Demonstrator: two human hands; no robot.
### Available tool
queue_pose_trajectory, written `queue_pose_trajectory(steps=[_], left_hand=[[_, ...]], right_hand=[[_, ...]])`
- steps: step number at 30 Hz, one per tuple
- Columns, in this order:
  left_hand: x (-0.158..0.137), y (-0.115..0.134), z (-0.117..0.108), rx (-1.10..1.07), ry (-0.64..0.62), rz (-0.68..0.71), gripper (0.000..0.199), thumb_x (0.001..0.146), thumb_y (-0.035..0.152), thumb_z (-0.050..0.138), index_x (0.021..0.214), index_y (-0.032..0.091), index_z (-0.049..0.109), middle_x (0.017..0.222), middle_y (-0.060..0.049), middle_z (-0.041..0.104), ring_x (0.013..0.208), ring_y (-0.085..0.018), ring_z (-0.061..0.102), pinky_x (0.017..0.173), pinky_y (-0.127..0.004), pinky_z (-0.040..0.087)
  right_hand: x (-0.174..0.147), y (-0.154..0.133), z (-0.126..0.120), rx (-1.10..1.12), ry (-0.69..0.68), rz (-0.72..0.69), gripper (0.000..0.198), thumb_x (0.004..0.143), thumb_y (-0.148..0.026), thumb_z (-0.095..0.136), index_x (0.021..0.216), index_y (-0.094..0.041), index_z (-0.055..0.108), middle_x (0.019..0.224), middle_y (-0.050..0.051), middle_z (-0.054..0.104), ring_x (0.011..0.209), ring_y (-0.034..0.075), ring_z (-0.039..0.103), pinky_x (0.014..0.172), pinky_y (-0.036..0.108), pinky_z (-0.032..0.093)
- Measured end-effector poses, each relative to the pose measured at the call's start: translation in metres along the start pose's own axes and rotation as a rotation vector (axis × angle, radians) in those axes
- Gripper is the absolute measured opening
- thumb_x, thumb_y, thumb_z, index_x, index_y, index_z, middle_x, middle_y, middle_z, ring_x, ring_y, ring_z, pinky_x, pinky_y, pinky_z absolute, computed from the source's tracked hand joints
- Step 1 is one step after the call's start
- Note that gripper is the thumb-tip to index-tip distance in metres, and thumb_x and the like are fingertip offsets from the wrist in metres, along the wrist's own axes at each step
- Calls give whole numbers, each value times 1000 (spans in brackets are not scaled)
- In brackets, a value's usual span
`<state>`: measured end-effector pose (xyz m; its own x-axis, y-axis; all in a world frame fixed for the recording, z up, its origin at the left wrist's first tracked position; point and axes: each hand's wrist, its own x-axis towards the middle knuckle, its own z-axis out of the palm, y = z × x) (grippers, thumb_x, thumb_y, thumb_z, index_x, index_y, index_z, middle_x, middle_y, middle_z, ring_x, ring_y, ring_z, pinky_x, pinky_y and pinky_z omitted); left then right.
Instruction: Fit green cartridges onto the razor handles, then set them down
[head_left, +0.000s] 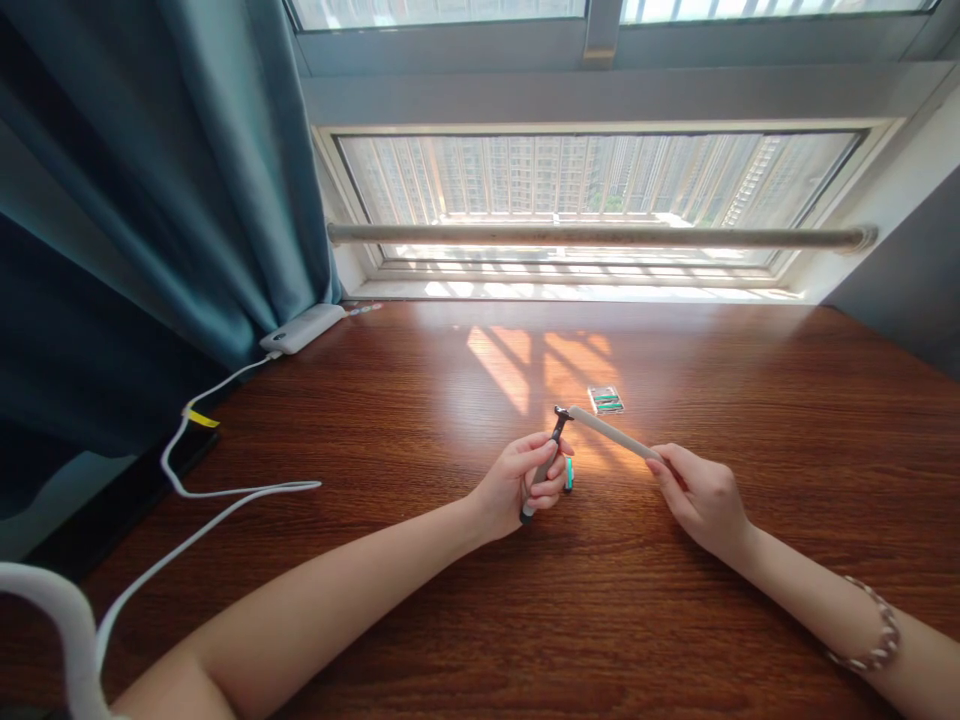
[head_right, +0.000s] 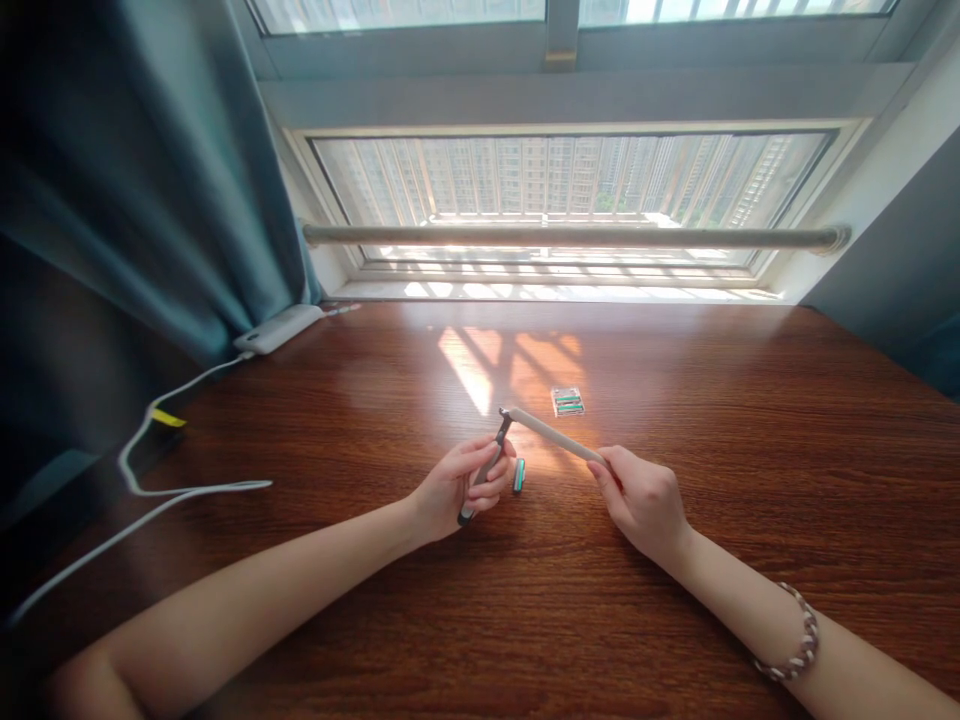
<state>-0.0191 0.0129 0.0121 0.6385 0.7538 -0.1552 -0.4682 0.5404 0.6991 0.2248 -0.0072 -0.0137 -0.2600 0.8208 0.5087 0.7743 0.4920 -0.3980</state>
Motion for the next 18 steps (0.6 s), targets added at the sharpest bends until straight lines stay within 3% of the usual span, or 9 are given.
queue_pose_trajectory(steps=[18], left_hand=[[0,-1,1,155,23,101,16,77,26,55,89,16,52,58,4,40,41,-3,29,38,-18,14]], right_hand=[[1,0,-1,97,-108,-8,19,88,-25,37,83,-17,53,55,-2,47,47,11,46,49,22,33]])
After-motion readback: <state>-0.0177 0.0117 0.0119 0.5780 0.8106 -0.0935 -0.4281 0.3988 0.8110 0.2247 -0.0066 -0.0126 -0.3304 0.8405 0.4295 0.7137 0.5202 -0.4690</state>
